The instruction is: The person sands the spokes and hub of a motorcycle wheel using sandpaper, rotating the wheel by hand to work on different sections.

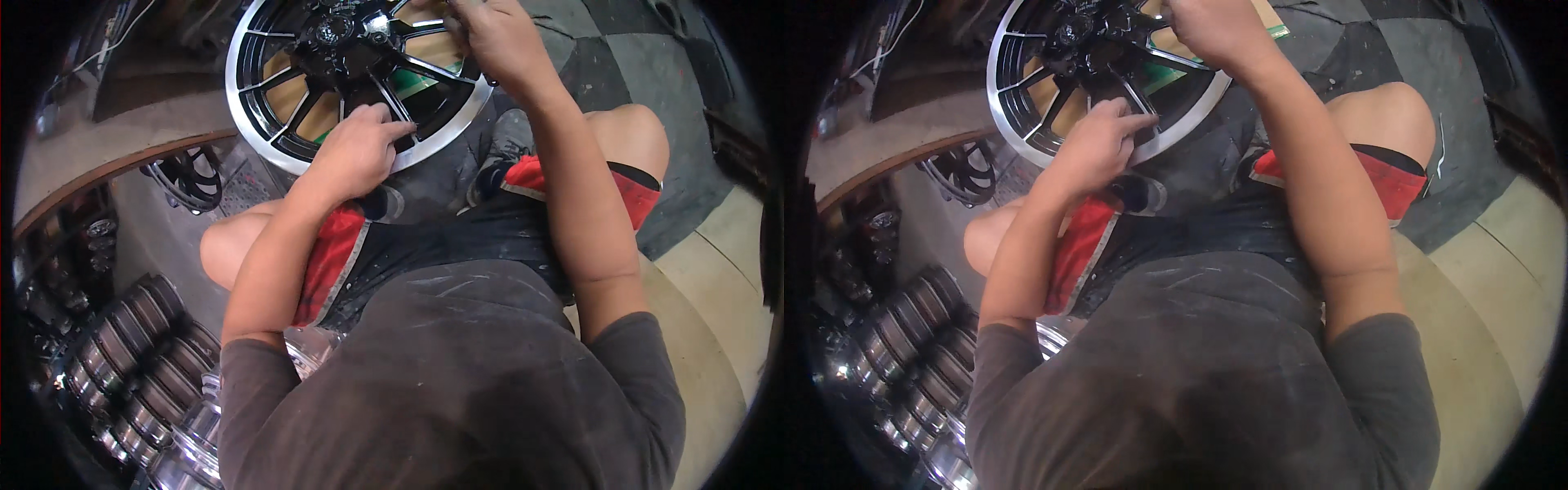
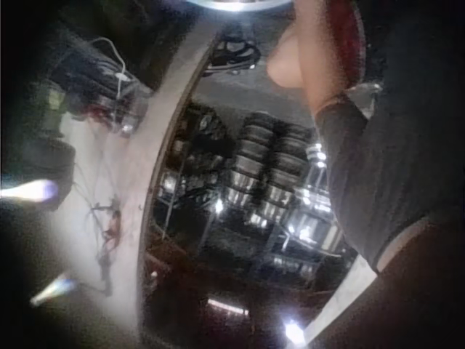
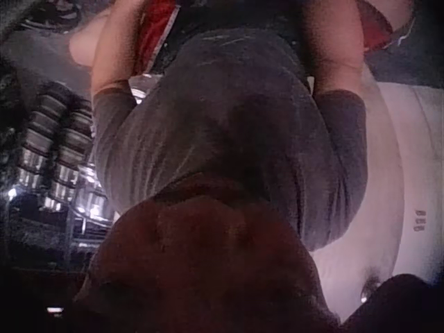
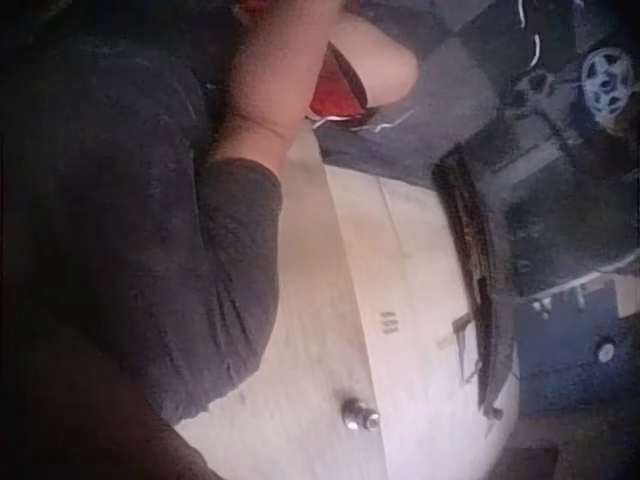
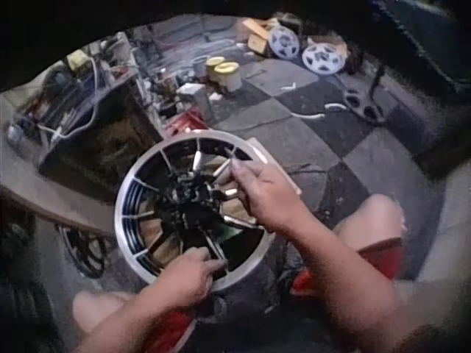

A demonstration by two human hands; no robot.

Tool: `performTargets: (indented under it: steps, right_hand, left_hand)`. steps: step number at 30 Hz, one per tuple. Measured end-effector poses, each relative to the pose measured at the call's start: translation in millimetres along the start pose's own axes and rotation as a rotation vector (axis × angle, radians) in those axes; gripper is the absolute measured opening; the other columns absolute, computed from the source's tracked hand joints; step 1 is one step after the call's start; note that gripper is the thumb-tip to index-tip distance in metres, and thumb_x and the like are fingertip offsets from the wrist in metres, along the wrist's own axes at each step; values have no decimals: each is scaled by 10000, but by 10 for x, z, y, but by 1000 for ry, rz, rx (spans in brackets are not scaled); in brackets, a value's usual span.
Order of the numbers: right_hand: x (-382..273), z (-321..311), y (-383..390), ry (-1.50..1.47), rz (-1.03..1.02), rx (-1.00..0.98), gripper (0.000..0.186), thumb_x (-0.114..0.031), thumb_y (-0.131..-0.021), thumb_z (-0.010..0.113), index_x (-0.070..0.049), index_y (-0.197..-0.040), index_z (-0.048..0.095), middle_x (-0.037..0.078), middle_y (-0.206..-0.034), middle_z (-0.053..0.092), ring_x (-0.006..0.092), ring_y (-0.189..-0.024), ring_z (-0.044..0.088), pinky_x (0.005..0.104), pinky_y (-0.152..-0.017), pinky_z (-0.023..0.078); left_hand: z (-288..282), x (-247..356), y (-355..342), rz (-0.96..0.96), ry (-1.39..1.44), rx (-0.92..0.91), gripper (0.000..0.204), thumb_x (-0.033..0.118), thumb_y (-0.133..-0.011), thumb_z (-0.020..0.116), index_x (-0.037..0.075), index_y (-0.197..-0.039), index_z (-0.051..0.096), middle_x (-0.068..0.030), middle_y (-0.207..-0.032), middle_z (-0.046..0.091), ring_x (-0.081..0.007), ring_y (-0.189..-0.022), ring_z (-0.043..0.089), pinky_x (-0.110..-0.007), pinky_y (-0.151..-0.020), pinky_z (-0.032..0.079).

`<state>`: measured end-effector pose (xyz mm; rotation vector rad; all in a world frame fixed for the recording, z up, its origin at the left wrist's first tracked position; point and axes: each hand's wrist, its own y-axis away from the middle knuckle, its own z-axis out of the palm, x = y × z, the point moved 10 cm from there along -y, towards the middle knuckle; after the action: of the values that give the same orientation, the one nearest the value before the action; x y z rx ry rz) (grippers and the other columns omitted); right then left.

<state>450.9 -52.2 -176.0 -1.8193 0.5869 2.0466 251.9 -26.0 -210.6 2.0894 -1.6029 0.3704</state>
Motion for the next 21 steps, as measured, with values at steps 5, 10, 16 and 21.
performTargets:
  steps: [5, 10, 16, 21]
  right_hand:
    - [45, -143, -136, 96, -175, 33, 477, -357, -1171, 479, -20, -1017, 779, 3, -733, 651, 122, -661, 584, 330, -637, 458]
    - [18, -230, -93, 523, -10, 104, 486, -359, -1157, 501, 22, -1036, 777, 78, -848, 758, 185, -775, 679, 399, -760, 540]
    - [274, -41, -77, 778, 14, -157, 421, -348, -1131, 567, 20, -1218, 753, 52, -960, 768, 165, -810, 700, 323, -742, 549]
    - [-4, -4, -24, 359, -36, 18, 500, -383, -1151, 508, 31, -1062, 774, 54, -813, 719, 168, -761, 667, 382, -748, 541]
  left_hand:
    - [-247, 178, 58, 104, 542, -273, 269, 89, -938, 632, 14, -1148, 783, -122, -956, 648, -260, -938, 649, -395, -856, 528]
    - [-577, -365, 161, -207, 447, 149, 238, 163, -936, 713, -2, -1091, 786, -76, -969, 695, -176, -872, 652, -335, -810, 528]
    - [-63, 57, 123, -75, 37, 22, 795, 375, -828, 890, 146, -1530, 597, -173, -1211, 630, -375, -1168, 610, -468, -993, 519]
    - [-187, 90, 83, 51, 169, -56, 522, 334, -880, 857, 52, -1300, 729, -156, -1138, 652, -325, -1098, 645, -429, -950, 531]
